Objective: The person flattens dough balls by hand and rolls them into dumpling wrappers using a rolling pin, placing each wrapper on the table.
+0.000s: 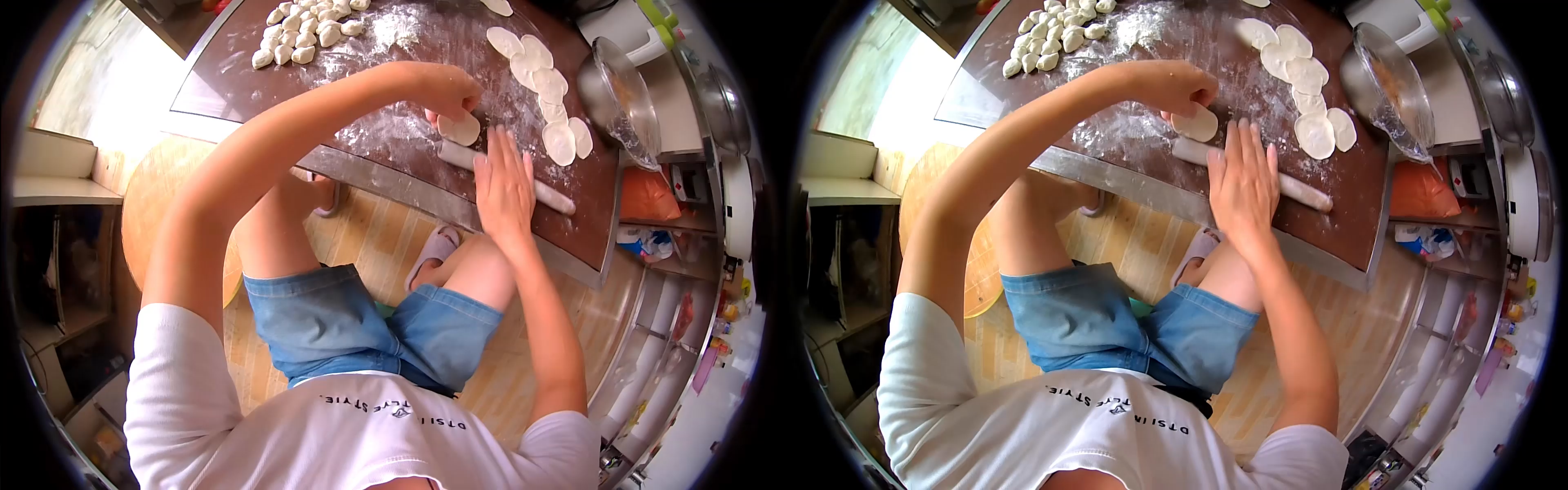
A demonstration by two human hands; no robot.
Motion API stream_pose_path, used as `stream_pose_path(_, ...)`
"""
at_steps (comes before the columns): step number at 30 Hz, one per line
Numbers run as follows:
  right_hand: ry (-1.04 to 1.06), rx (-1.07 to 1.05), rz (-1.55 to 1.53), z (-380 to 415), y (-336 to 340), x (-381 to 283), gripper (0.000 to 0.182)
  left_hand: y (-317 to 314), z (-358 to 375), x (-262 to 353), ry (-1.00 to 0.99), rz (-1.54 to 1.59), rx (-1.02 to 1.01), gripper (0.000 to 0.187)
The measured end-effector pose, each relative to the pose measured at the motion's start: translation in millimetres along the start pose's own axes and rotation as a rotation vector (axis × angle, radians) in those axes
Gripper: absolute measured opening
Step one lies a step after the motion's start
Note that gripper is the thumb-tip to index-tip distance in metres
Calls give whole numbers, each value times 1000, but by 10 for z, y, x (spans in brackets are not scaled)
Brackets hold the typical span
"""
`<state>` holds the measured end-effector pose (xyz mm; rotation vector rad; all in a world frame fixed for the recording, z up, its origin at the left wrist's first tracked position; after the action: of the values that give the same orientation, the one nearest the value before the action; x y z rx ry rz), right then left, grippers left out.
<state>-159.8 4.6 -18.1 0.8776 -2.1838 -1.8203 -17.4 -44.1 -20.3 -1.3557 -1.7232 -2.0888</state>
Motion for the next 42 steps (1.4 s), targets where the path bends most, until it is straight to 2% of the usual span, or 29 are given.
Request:
stream_pose_path(2,-34,37,77,-441,-149,82,47,64,5,82,-114,-125,56,17)
stream_pose_path(5,-87,47,134,-783,-178,110,47,49,-137,-40,10,-277,-16,17)
stream_pose_path(8,-47,27,85,-436,-140,70,48,23,-134,29,-77,-254,-20,19)
stream_pose_path(11,-26,-31,-11,46,6,-34,48,-2,-10,18,95,37,-59,21)
stream_pose_path(14,-52,50,39,-413,-149,33,46,38,-67,-21,-15,-86,18,21)
stream_pose_path(18,-106,90,114,-823,-177,68,45,56,-152,21,-6,-277,-69,21)
stream_pose_path(19,-65,126,121,-686,-166,24,47,49,-148,56,-6,-277,-92,21)
stream_pose_path(20,-55,77,70,-483,-157,36,47,48,-160,78,-9,-279,-114,21)
stream_pose_path(23,-26,-5,-39,31,2,-58,47,2,-37,2,123,58,-126,22)
stream_pose_path(27,-60,107,48,-624,-179,42,46,66,-68,60,-49,-146,1,26)
stream_pose_path(30,-84,137,76,-821,-197,78,46,37,-124,34,23,-209,-92,26)
stream_pose_path(35,-5,23,-58,87,46,-119,47,26,-110,28,44,-138,-151,20)
stream_pose_path(37,-19,30,-16,-84,-41,-83,47,25,-43,13,118,-39,-123,18)
stream_pose_path(40,-65,65,50,-662,-174,17,48,84,-99,56,-37,-258,-10,15)
stream_pose_path(42,-101,52,84,-809,-212,44,48,66,-105,55,-2,-248,-68,14)
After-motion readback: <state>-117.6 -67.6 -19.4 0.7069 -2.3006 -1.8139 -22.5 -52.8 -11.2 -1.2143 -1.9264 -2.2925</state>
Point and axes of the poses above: each hand's wrist, its own z-axis away from the middle knuckle, its own y-axis out of the back of the hand, x = y × z, the point moved 7 cm from there along -z, towards the middle knuckle, and after that the axes turned 15 degrees about -y, right-handed, at the moved point
